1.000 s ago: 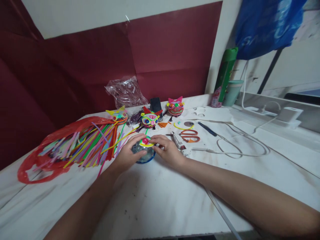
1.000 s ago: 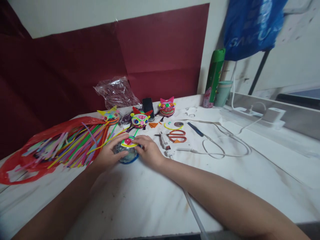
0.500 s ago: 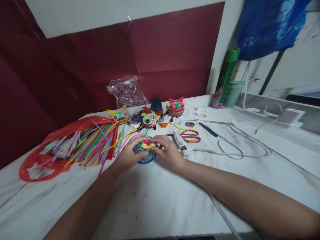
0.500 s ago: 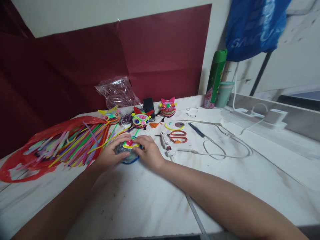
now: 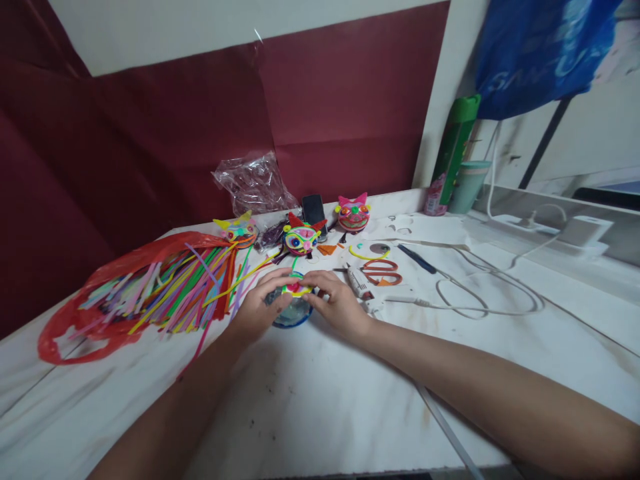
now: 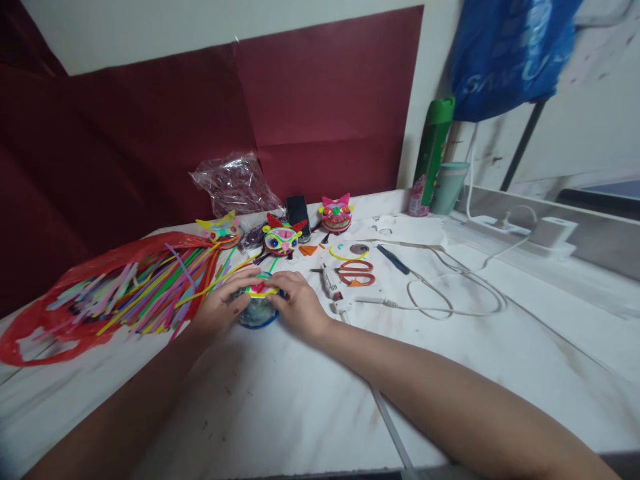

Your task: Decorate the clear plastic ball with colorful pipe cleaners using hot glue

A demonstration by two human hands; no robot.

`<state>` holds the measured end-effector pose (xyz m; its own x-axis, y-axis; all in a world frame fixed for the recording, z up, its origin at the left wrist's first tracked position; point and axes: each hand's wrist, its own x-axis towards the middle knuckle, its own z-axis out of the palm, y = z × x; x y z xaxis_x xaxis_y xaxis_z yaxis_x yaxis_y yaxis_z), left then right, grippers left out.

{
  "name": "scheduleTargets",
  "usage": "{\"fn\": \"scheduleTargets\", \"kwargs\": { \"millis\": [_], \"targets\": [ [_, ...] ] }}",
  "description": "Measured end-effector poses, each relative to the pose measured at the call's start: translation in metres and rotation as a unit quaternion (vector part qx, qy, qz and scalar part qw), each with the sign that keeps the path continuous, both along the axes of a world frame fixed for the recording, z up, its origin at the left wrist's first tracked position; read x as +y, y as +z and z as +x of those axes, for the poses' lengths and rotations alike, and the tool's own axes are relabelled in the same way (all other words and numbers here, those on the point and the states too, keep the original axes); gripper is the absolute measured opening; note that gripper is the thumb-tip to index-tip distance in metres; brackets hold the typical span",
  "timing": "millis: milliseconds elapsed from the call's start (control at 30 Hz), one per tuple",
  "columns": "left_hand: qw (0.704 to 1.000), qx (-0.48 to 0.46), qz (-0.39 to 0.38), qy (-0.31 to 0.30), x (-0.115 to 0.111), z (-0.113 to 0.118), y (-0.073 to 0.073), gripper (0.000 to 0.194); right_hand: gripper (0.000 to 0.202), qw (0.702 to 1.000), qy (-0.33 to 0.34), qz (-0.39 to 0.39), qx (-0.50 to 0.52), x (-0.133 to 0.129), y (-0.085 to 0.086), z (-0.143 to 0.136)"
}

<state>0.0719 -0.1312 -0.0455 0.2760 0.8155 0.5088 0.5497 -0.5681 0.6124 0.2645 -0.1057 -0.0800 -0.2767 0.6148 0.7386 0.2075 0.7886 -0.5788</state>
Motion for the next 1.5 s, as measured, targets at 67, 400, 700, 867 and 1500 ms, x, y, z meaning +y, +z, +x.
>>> {"fn": "scheduleTargets", "kwargs": {
  "millis": [67, 400, 700, 867, 1500],
  "targets": [
    [1.000, -0.008, 0.005, 0.014, 0.000, 0.002, -0.001, 0.030, 0.024, 1.000, 0.001, 0.003, -0.002, -0.001, 0.000, 0.000],
    [0.996, 0.020, 0.071, 0.050, -0.003, 0.014, -0.005, 0.020, 0.027, 1.000, 0.004, -0.017, 0.000, -0.004, 0.002, -0.002],
    [0.989, -0.105, -0.035, 0.097, 0.008, -0.002, -0.005, 0.020, 0.028, 0.995, -0.036, -0.094, 0.024, 0.000, 0.000, 0.000],
    [0.990, -0.102, -0.028, 0.097, 0.008, -0.002, -0.005, 0.020, 0.040, 0.999, -0.003, -0.028, -0.025, -0.002, 0.000, 0.001],
    [0.990, -0.111, -0.007, 0.082, 0.005, 0.003, -0.003, 0.017, 0.055, 0.996, 0.042, -0.071, -0.026, 0.004, -0.015, -0.003]
  ]
}}
